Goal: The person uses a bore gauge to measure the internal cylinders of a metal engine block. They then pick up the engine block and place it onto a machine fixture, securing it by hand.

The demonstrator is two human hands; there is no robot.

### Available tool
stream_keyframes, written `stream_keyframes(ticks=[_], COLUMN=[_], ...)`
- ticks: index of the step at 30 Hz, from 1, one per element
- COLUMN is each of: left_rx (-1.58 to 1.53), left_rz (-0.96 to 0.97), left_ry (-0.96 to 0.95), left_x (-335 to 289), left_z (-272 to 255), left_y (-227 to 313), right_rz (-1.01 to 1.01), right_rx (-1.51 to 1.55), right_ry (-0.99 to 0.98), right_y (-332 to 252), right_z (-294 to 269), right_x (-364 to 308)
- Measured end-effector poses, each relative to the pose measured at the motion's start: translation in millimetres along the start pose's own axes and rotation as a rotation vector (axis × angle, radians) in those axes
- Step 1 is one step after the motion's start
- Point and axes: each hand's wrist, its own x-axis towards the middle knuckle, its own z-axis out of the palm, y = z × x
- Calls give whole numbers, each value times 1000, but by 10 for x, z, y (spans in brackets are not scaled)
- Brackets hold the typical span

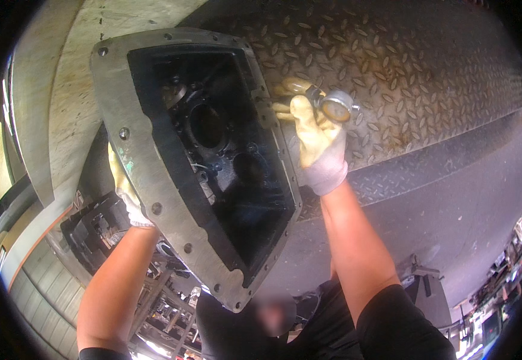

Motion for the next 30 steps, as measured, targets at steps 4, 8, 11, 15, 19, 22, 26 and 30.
stream_keyframes(ticks=[4,8,11,15,19,22,26,30], left_rx=[-1,-1,-9,1,3,-18,-5,-8], left_rz=[3,4,6,-6,-21,-18,-15,-11], left_ry=[6,11,13,24,29,19,17,17], left_x=[2,-3,3,16,33,37,49,31], left_z=[0,-1,50,51,39,123,81,86], left_y=[8,31,48,17,-7,-21,8,3], right_rz=[52,98,136,165,165,135,173,172], right_rx=[-67,12,109,207,179,116,128,143], right_ry=[-26,-68,1,6,59,90,68,63], right_y=[-44,-73,-37,66,74,-53,-48,-36], right_z=[-53,-80,-122,-109,1,58,35,7], right_x=[175,346,424,420,328,246,281,294])
